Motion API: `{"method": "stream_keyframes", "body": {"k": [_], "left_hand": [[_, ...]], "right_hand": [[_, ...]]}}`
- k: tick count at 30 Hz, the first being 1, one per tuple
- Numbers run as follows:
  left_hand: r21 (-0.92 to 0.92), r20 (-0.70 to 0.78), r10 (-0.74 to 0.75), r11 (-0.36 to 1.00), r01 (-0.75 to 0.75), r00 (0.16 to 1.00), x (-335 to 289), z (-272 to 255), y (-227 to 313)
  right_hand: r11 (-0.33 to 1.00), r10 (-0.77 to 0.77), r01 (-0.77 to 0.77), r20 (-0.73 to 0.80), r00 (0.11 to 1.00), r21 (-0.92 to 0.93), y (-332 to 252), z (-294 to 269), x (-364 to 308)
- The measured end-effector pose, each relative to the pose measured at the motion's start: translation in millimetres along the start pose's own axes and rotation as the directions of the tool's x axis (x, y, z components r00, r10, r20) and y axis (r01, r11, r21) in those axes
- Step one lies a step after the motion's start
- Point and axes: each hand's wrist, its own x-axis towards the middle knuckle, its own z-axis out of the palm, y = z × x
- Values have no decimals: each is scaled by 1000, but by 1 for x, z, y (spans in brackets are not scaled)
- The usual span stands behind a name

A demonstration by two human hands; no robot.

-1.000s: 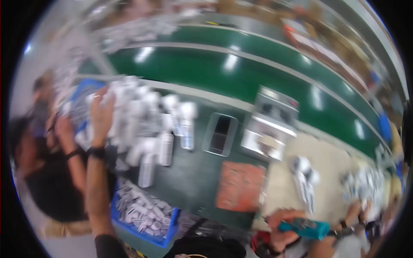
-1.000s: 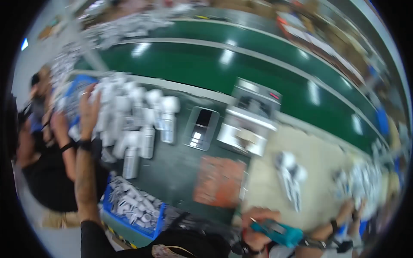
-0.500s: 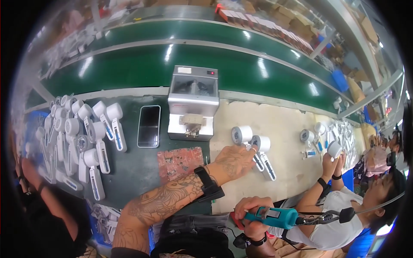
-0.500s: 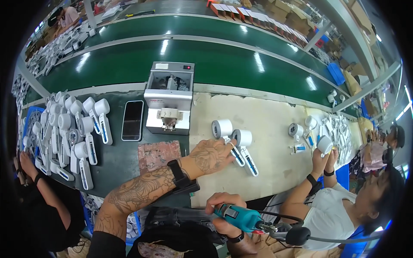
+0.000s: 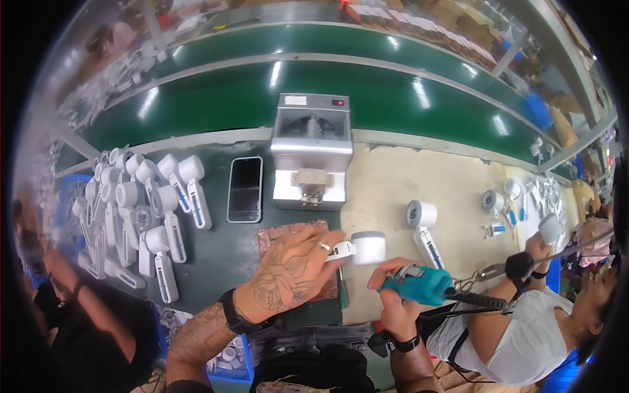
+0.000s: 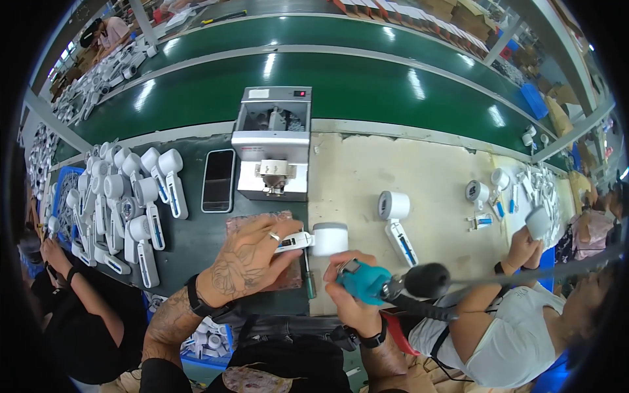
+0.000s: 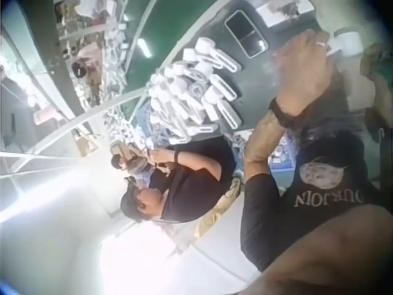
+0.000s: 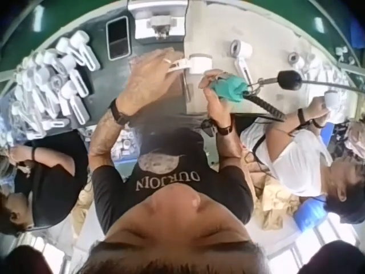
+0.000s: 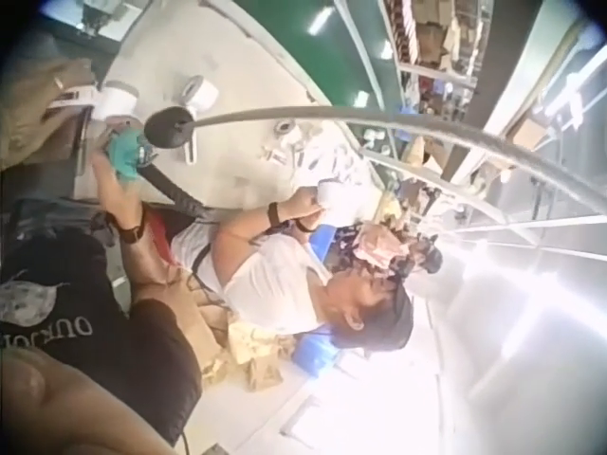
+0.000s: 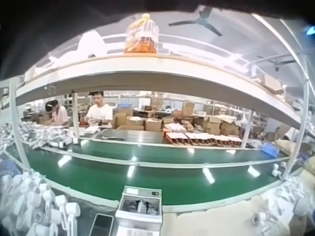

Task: The person assembles handheld fans by fitting a handle onto a fan body and driving a screw into the joint with a power screwdriver. They set each completed fan aside and repeat the process with the next set of components.

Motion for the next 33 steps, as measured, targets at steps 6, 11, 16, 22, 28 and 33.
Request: {"method": "stream_keyframes", "body": {"k": [6, 11, 16, 22, 28, 33], "left_hand": [[-172, -33, -3, 985, -2, 999, -19, 6, -32], [-158, 69, -32, 986, 43, 997, -11, -4, -37], [-209, 58, 32, 978, -20, 998, 0, 0, -63], [-116, -8, 104, 988, -104, 995, -20, 0, -70], [-167, 103, 91, 983, -73, 991, -23, -1, -73], [-149, 71, 105, 984, -94, 992, -20, 4, -76]], "right_hand": [[998, -33, 28, -103, 994, -48, -11, 29, 18], [980, -194, 190, -57, 979, -64, -35, 44, 34], [970, -234, 236, -48, 971, 51, -40, 72, 73], [961, -259, 264, -68, 964, 80, -27, 110, 133], [961, -278, 278, 30, 960, 12, 10, 126, 161], [949, -314, 315, 89, 945, 10, 16, 118, 158]]}}
